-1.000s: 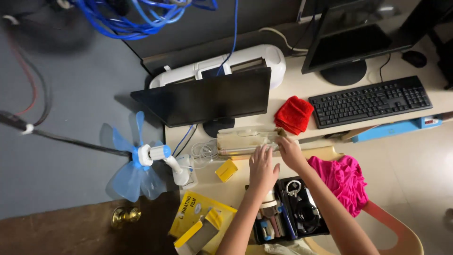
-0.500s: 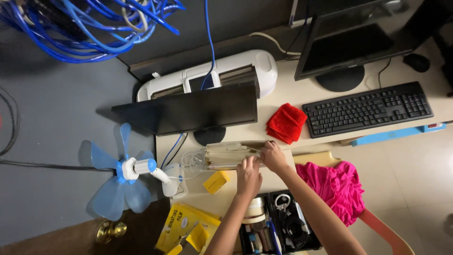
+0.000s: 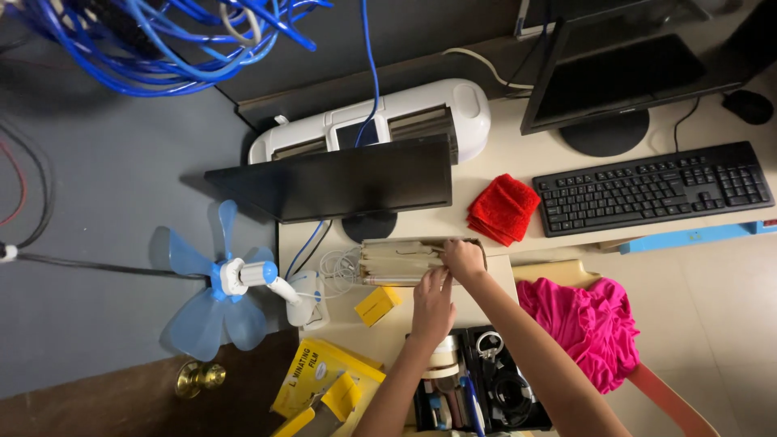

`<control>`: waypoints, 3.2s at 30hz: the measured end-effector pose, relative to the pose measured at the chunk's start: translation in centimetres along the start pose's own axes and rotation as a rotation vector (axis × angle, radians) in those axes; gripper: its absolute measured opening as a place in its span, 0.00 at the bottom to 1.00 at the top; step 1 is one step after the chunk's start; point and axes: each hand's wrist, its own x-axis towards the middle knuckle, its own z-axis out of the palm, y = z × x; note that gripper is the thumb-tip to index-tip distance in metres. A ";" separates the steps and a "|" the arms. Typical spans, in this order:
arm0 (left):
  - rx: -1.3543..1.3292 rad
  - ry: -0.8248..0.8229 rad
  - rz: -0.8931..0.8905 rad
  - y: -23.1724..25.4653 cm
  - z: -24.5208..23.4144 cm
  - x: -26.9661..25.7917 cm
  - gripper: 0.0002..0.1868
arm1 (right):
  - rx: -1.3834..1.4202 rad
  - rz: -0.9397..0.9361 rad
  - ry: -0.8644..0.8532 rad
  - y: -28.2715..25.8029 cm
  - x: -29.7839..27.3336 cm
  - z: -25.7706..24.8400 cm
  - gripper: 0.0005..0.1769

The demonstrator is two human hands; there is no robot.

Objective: Opening boxes of laminating film and organizing the individual sheets for use.

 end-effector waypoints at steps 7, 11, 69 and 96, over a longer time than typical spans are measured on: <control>-0.025 -0.020 -0.019 0.1 -0.9 0.5 0.39 | -0.068 -0.086 0.008 0.6 0.0 -0.1 0.08; -0.182 -0.065 -0.026 -1.6 0.5 0.6 0.39 | -0.006 -0.163 0.403 0.6 -3.2 -4.4 0.10; -0.567 0.194 -0.048 -13.5 -22.7 -24.7 0.43 | 0.487 -0.618 0.298 -29.4 -27.4 -16.0 0.10; -0.504 0.186 -0.019 -10.4 -24.1 -26.2 0.34 | 0.542 -0.590 0.250 -27.3 -28.5 -12.7 0.10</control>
